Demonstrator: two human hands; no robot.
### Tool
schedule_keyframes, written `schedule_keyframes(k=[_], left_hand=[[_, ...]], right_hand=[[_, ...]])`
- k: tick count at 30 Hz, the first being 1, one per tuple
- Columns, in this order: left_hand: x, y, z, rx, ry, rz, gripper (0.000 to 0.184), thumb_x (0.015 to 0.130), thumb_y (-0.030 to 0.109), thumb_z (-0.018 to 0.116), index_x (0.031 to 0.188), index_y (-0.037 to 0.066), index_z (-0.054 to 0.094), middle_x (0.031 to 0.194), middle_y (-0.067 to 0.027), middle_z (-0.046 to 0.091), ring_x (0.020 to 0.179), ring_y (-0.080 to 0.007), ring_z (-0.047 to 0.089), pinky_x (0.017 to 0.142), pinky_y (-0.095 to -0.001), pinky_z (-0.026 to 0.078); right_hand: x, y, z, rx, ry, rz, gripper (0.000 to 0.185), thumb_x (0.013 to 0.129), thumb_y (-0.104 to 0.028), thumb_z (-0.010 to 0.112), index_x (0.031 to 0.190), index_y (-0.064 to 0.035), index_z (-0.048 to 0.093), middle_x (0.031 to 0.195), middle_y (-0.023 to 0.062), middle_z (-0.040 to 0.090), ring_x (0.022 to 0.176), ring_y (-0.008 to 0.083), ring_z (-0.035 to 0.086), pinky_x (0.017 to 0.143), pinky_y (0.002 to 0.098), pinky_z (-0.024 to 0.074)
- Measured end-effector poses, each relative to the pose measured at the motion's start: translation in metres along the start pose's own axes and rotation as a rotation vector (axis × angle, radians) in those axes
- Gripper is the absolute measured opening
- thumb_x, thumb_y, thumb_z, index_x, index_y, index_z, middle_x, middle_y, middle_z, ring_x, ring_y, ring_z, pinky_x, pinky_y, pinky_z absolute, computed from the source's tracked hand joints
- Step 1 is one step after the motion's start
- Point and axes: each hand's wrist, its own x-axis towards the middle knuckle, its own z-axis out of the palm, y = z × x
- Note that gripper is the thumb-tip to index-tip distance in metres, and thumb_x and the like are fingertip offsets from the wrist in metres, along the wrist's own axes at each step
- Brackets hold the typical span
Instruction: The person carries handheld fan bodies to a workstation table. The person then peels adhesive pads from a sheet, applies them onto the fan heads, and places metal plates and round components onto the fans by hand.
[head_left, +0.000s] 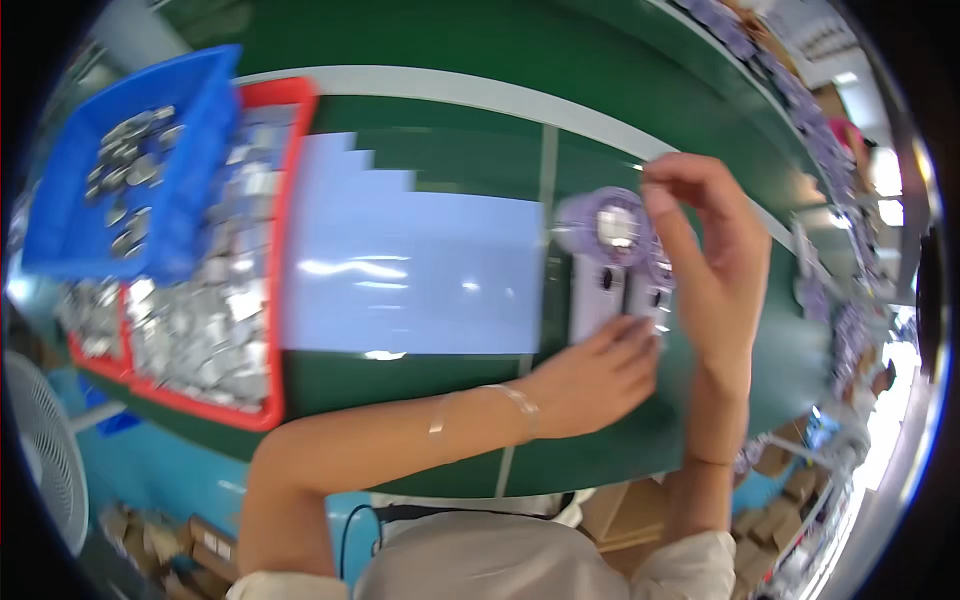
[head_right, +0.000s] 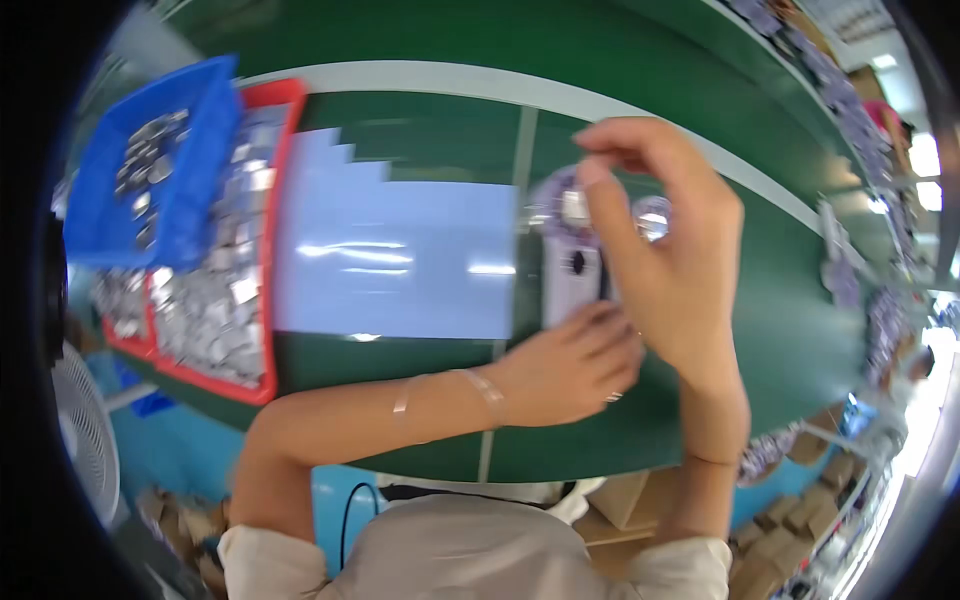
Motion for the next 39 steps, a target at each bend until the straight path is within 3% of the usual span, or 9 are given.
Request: schedule_keyframes(k=[2,7,10,17,24,29,32,36,39], left_hand=[[-0.004,0.007,0.01,-0.098,-0.031,-0.05,0.032,0.088,0.022,0.051,0.111,0.003,0.063,0.13,-0.0149,0.057,0.131,-0.0348,0.044,0.111,-0.0516,0.03],[-0.003,0.004,0.003,-0.001,-0.005,-0.004,0.037,0.089,0.021,0.055,0.122,0.004,0.062,0.133,-0.0102,0.055,0.129,-0.031,0.047,0.109,-0.0519,0.032],[0.001,0.006,0.015,-0.13,-0.071,-0.046,0.036,0.092,0.019,0.052,0.124,0.004,0.062,0.137,-0.0122,0.053,0.133,-0.0322,0.044,0.112,-0.0517,0.029],[-0.002,0.006,0.02,-0.047,0.05,-0.022,0.042,0.095,0.016,0.048,0.133,0.001,0.054,0.139,-0.0171,0.051,0.13,-0.0349,0.046,0.112,-0.0472,0.032],[0.0,0.005,0.021,-0.166,0.045,-0.065,0.044,0.096,0.014,0.046,0.136,-0.004,0.05,0.14,-0.0218,0.049,0.13,-0.0368,0.045,0.111,-0.0467,0.033],[0.007,0.001,0.015,-0.318,-0.221,-0.073,0.045,0.095,0.017,0.047,0.138,0.005,0.051,0.15,-0.0114,0.042,0.141,-0.0302,0.034,0.118,-0.0463,0.025],[0.004,0.003,0.01,-0.195,-0.19,-0.051,0.043,0.095,0.016,0.046,0.137,0.005,0.053,0.149,-0.0108,0.042,0.141,-0.0297,0.034,0.117,-0.0472,0.025],[0.002,0.002,0.014,-0.187,-0.227,-0.016,0.042,0.096,0.017,0.045,0.135,0.004,0.054,0.147,-0.0117,0.045,0.14,-0.0299,0.036,0.117,-0.047,0.026],[0.001,0.005,0.027,-0.495,0.049,-0.172,0.035,0.091,0.015,0.054,0.123,0.003,0.059,0.123,-0.0158,0.059,0.12,-0.0342,0.052,0.103,-0.0466,0.039]], right_hand=[[0.012,-0.007,0.046,-0.042,-0.185,-0.2,0.025,0.088,-0.005,0.063,0.111,0.0017,0.061,0.101,0.0177,0.064,0.093,0.0314,0.064,0.081,0.0348,0.0514],[0.027,-0.009,0.14,-0.241,-0.459,-0.018,0.04,0.091,-0.018,0.059,0.118,0.0125,0.056,0.126,0.0274,0.049,0.119,0.0414,0.045,0.098,0.0516,0.0384],[0.014,0.003,0.166,-0.503,-0.328,-0.237,0.045,0.091,-0.019,0.059,0.12,0.0148,0.054,0.129,0.0306,0.047,0.123,0.0427,0.042,0.099,0.0536,0.0371],[-0.002,0.005,0.163,-0.568,-0.315,-0.271,0.048,0.09,-0.016,0.06,0.123,0.0179,0.053,0.136,0.0342,0.043,0.128,0.0441,0.039,0.104,0.0543,0.034],[0.004,0.003,0.16,-0.338,-0.248,-0.22,0.026,0.086,-0.008,0.064,0.104,0.0104,0.065,0.122,0.0252,0.057,0.118,0.0403,0.049,0.102,0.05,0.0381],[0.024,0.008,0.162,-0.257,-0.249,-0.002,0.014,0.083,-0.009,0.068,0.094,0.0005,0.068,0.107,0.0174,0.062,0.108,0.0361,0.054,0.095,0.0473,0.0418],[0.029,0.01,0.163,-0.341,-0.25,-0.011,0.01,0.082,-0.009,0.069,0.09,-0.0021,0.068,0.104,0.0153,0.061,0.102,0.0343,0.055,0.089,0.0458,0.0438],[0.03,0.017,0.168,-0.317,-0.283,-0.137,0.006,0.081,-0.006,0.066,0.086,-0.0025,0.066,0.094,0.0159,0.062,0.096,0.0364,0.056,0.082,0.0471,0.0438],[0.027,0.013,0.166,-0.215,-0.269,-0.335,0.006,0.079,-0.003,0.066,0.084,-0.0039,0.063,0.082,0.0141,0.064,0.087,0.0372,0.059,0.077,0.0476,0.0462]])
